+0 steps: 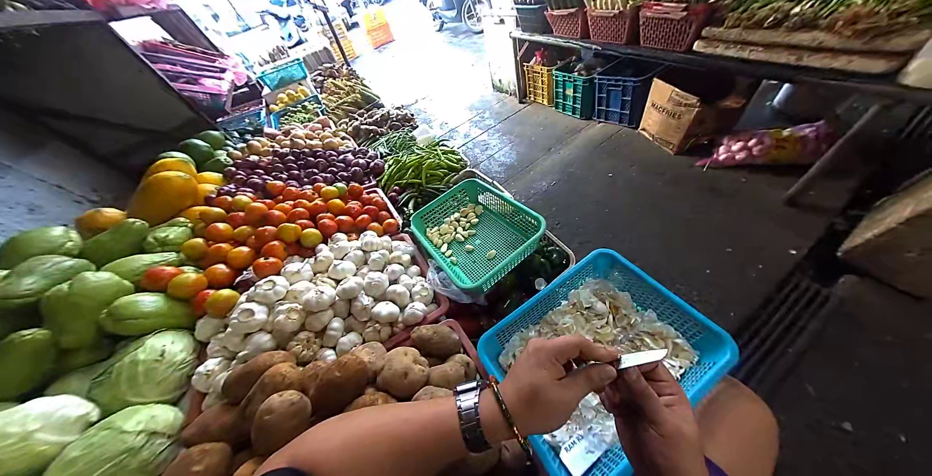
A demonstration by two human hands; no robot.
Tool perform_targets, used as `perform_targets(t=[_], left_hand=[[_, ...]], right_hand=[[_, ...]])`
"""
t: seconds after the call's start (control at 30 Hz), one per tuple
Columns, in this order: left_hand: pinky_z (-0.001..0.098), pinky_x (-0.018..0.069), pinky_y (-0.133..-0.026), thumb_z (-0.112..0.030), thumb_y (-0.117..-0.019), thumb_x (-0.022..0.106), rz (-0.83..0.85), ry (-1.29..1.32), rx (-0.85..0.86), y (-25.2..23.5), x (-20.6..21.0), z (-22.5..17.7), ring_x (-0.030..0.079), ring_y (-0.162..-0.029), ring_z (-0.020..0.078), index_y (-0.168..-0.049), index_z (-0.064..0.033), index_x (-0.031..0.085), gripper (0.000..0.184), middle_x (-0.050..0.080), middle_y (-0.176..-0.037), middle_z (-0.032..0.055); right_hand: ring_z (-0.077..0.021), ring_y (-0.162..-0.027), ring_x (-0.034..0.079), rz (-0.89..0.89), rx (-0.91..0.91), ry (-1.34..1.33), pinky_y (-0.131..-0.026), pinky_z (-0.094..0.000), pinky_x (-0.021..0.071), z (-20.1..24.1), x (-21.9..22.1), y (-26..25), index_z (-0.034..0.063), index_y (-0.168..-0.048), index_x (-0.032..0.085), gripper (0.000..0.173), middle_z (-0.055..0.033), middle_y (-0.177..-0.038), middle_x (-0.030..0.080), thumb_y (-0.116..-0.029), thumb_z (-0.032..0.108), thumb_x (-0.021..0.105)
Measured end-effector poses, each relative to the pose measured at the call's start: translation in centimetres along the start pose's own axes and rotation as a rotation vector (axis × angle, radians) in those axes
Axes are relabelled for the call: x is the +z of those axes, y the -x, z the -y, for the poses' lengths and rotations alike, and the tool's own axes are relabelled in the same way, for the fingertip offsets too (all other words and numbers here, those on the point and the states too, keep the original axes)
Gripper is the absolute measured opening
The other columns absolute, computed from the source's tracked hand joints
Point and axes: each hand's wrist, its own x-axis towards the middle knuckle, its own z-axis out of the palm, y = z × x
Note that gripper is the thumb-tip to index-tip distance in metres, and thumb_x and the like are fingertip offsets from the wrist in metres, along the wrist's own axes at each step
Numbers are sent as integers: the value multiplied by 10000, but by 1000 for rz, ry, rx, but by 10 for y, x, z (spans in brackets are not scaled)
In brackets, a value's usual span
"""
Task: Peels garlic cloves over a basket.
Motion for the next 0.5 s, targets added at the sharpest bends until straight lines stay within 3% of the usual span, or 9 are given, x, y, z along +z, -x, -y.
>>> perform_targets(t=[0.17,0.3,0.5], left_hand=[[245,589,-753,-122,-1003,657,18,1,0,0,-2,-2,686,-794,67,-1176,19,684,224,727,-964,62],[277,597,-745,-142,-1007,652,71,10,-51,0,-5,-6,694,-783,102,-1287,11,626,320,719,-944,80],[251,600,-746,-84,-999,647,65,148,-12,0,-3,-5,691,-805,70,-1200,28,659,230,723,-980,43]], right_hand=[[-72,-634,663,33,-17,-14,-589,-213,572,2,-1,1,117,-1002,726,104,-71,-837,731,-928,184,753],[-78,-641,670,86,-44,18,-600,-217,579,4,-5,0,121,-1022,733,110,-66,-835,731,-932,183,746],[-67,-679,664,154,-97,99,-633,-217,577,6,-11,-1,143,-1042,718,110,-43,-880,726,-954,209,725]])
